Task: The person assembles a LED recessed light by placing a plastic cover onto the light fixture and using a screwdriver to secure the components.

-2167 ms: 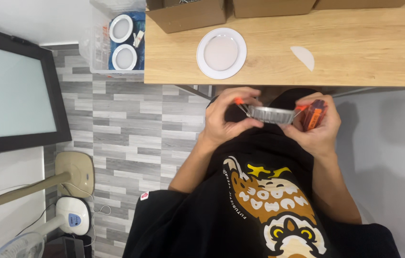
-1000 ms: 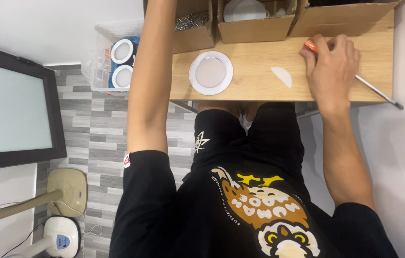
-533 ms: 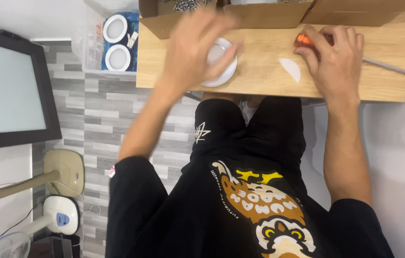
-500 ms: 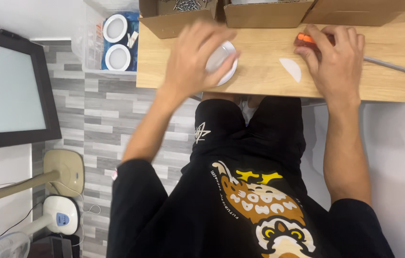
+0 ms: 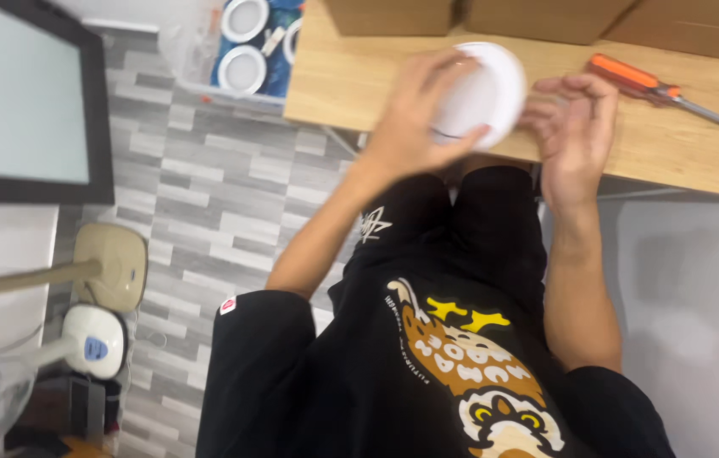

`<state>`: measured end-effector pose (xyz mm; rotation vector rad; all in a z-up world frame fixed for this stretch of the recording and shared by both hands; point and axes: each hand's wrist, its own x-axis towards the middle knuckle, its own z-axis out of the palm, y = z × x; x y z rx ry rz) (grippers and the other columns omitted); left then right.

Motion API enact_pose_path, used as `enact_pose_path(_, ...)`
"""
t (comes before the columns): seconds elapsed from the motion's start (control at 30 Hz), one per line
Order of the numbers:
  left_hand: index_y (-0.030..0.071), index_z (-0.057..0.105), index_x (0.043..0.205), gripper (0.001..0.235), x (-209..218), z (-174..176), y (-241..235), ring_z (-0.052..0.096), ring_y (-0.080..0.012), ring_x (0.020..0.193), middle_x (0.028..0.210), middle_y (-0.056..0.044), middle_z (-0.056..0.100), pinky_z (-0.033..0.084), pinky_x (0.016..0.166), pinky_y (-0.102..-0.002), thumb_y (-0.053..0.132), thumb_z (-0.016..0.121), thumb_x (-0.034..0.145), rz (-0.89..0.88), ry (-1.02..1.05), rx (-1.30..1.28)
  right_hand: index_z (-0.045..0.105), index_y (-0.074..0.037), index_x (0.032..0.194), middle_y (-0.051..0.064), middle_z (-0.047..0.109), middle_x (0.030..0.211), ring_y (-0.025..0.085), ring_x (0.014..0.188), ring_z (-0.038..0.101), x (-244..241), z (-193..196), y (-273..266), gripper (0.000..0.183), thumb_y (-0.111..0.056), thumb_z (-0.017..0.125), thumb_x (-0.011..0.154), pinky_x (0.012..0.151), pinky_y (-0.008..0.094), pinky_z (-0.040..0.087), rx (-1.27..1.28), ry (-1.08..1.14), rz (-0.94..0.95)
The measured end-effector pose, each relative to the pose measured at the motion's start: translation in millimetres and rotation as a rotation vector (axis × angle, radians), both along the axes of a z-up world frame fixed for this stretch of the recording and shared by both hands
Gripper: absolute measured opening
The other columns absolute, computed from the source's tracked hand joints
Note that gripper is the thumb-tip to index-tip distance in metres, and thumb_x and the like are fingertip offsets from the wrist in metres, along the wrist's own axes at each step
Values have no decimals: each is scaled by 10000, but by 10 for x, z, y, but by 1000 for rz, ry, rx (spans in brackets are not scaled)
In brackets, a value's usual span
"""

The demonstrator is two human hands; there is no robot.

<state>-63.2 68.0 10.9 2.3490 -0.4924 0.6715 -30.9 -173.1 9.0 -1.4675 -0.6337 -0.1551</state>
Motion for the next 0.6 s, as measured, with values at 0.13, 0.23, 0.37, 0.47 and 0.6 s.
enact_pose_path(0.13,267,480,1643,714,-251,-75,-510,527,-338,1604,1684,-100,507,417,1419,-517,534,763,1044,2,43,-11,597,-85,1430,116,667,1440,249,1412,644,-250,-112,265,462,-442,500,1153,1277,391,525,433,525,90)
enact_pose_path(0.23,342,411,1706,619,-325,-108,-681,534,-330,1574,1703,-93,453,476,1375,-490,577,568,1154,-40,-33,75,513,-81,1496,152,637,1488,308,1397,659,-344,-226,171,493,-442,390,1184,1189,468,598,348,451,93)
enact_pose_path(0.37,273,572,1603,491,-138,-168,-651,635,-341,1431,1588,-74,575,530,1266,-465,482,564,1160,-246,-189,-108,450,-121,1575,159,689,1447,439,1221,765,-386,-223,-37,642,-558,249,1149,925,584,724,391,524,185)
enact_pose_path(0.47,251,688,1497,419,-161,192,-589,751,-228,1326,1466,34,725,607,1149,-382,72,615,1125,-263,-257,-279,482,-125,1466,138,736,1373,460,1139,787,-418,-259,-233,576,-561,258,1163,882,582,727,338,545,185)
enact_pose_path(0.6,227,828,1164,205,28,447,-501,831,-203,856,1015,44,857,675,815,-311,155,841,972,-125,-335,-406,483,-68,1435,237,729,1281,423,1076,799,-510,-68,-332,611,-575,298,1149,879,520,736,342,579,110)
